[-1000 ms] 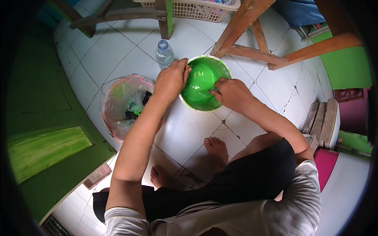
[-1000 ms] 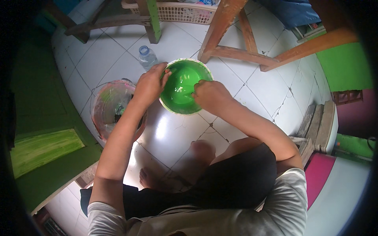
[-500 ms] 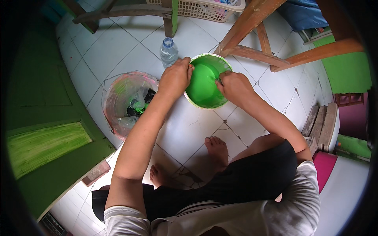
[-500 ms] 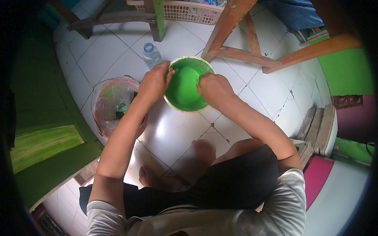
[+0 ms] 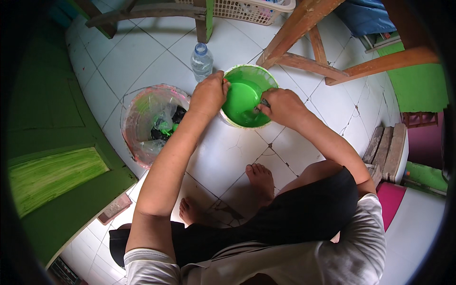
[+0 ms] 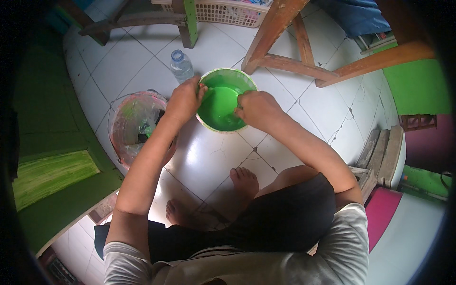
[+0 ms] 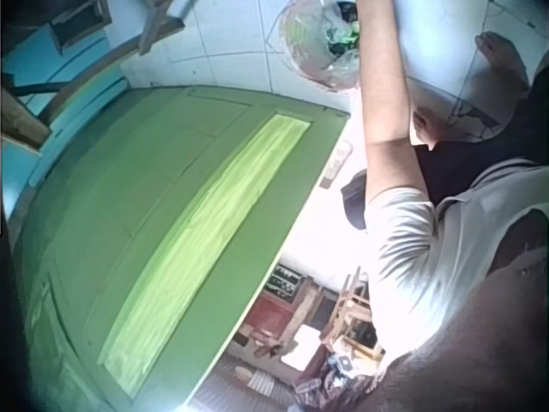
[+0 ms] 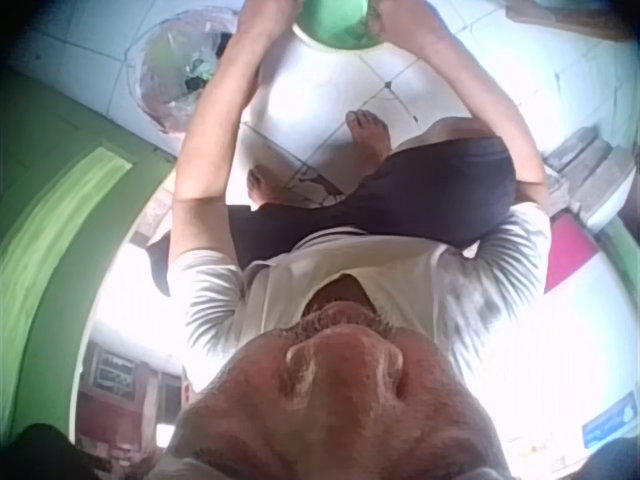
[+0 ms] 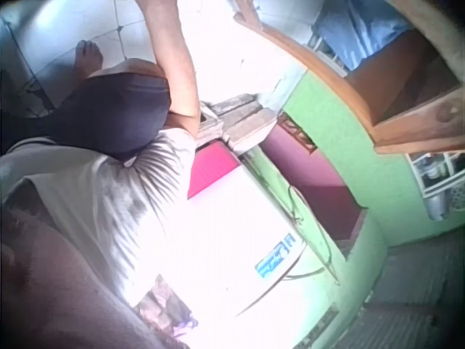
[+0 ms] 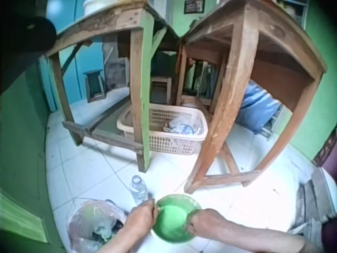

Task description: The person sits on the floor and mixes green paint in a small bucket by pouring water from a plastic bottle and stirring with a small brush.

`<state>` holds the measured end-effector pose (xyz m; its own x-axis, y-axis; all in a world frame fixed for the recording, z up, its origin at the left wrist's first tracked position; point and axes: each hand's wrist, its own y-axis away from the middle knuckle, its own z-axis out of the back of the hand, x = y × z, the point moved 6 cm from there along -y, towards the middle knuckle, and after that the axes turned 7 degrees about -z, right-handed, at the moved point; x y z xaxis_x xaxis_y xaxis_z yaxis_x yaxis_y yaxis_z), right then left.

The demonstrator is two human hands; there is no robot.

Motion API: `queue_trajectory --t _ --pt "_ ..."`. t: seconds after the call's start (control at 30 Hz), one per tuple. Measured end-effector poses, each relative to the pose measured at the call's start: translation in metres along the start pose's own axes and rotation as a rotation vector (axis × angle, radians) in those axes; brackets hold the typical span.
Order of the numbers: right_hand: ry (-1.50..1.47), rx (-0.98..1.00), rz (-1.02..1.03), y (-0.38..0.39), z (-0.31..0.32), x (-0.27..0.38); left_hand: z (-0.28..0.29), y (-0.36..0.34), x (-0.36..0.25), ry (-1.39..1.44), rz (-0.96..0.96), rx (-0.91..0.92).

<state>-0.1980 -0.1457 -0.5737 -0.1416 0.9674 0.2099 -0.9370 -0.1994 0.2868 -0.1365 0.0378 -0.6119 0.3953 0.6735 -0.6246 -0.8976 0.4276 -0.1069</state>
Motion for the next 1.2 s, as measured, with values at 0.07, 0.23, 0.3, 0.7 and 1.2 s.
queue_trajectory --t 0.07,0.23,0.3,0.7,1.2 --pt "0.053 -0.061 -0.005 -0.005 0.004 -0.001 0.0 0.001 0.007 -0.034 0.041 0.008" --pt "0.033 -0.181 0.012 -0.016 0.006 -0.008 0.003 0.001 -0.007 -0.155 0.007 -0.017" --pt "0.04 -0.178 0.002 -0.016 0.005 -0.008 0.004 0.001 -0.012 -0.233 -0.024 -0.037" --pt "0.027 -0.215 -0.057 -0.015 0.001 -0.011 0.013 0.004 -0.027 -0.364 -0.221 -0.078" --pt "0.056 -0.209 -0.013 -0.017 -0.003 -0.003 0.025 -0.004 -0.037 -0.494 -0.265 0.051"
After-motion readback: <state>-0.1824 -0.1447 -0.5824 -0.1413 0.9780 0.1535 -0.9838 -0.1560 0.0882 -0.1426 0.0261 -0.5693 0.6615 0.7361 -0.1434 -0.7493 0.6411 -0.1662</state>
